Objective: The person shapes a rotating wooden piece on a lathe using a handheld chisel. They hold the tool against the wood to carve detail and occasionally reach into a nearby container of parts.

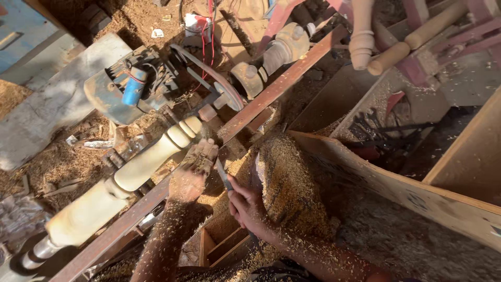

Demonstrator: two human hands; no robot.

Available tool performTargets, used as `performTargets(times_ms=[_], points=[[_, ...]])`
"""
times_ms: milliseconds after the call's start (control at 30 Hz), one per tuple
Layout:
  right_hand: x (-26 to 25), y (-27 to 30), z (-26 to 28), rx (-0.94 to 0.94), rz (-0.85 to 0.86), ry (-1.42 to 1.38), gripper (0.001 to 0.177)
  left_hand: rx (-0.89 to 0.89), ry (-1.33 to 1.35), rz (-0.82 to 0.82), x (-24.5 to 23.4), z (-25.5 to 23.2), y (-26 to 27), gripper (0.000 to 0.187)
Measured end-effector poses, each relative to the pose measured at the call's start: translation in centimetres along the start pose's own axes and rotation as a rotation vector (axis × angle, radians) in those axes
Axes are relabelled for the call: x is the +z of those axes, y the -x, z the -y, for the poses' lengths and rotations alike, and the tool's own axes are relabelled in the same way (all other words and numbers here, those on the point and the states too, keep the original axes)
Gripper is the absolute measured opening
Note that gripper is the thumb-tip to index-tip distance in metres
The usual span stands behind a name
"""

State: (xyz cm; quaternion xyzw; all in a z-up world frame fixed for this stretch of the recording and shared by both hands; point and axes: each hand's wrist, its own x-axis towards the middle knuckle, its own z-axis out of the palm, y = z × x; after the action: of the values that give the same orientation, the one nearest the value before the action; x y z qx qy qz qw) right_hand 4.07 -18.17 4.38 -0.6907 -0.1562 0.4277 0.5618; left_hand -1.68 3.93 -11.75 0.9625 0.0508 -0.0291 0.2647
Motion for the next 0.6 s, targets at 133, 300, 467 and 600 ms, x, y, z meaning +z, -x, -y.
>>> performTargets(times_ms=[133, 300, 467, 600], points=[[0.0, 0.4, 0.4, -0.009, 0.06, -0.06, 0.055, 0.087, -0.166, -0.063, -6.9, -3.6, 1.1, 0.05], [0.3, 0.6, -0.4, -0.069, 0.038, -0.055, 0.055, 0.341, -0.368, -0.253, -11.9, -7.0, -1.5, 0.048], [-0.8, 2.5, 0.0, 0.01, 0.104, -0.119, 0.059, 0.347, -0.474, -0.377, -9.8, -5.2, 0.0, 0.045], [-0.7, 4.0, 1.6, 0.05, 0.17, -0.294, 0.06, 0.233, -0.319, -0.383, -3.6, -2.7, -0.3, 0.047]])
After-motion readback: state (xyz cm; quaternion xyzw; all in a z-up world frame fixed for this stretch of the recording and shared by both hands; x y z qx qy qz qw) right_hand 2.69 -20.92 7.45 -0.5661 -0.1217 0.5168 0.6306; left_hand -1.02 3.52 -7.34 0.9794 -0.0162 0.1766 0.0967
